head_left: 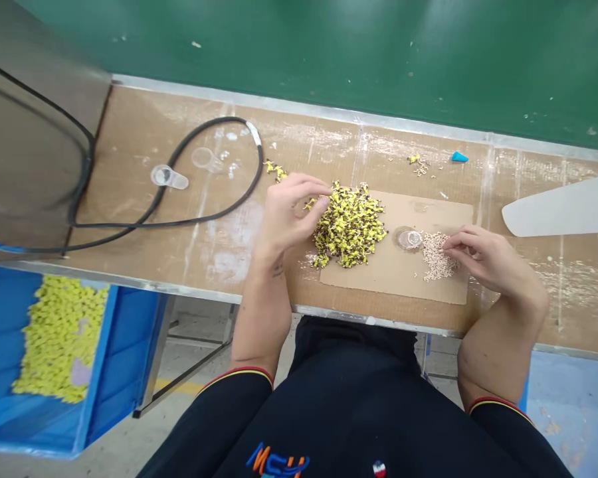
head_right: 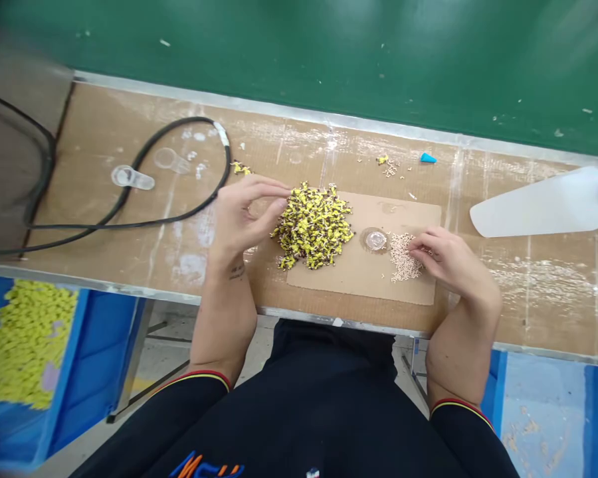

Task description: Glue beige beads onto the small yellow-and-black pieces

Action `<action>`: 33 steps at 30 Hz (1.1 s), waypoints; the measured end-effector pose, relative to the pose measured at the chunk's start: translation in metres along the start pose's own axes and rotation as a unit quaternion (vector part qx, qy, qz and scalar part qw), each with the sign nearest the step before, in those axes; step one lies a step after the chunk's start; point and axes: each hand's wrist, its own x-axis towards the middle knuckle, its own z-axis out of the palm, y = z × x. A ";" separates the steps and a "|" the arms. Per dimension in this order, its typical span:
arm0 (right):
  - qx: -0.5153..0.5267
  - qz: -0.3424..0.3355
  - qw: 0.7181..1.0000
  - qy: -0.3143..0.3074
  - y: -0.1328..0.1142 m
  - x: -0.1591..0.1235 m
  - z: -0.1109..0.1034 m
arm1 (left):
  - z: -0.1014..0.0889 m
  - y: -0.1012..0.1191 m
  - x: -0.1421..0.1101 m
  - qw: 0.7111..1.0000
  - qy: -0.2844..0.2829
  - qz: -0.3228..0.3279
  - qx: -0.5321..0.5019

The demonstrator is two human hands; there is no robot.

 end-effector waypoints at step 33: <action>0.029 0.027 0.999 0.030 -0.003 -0.002 -0.006 | 0.034 0.029 -0.002 0.999 -0.038 -0.025 -0.003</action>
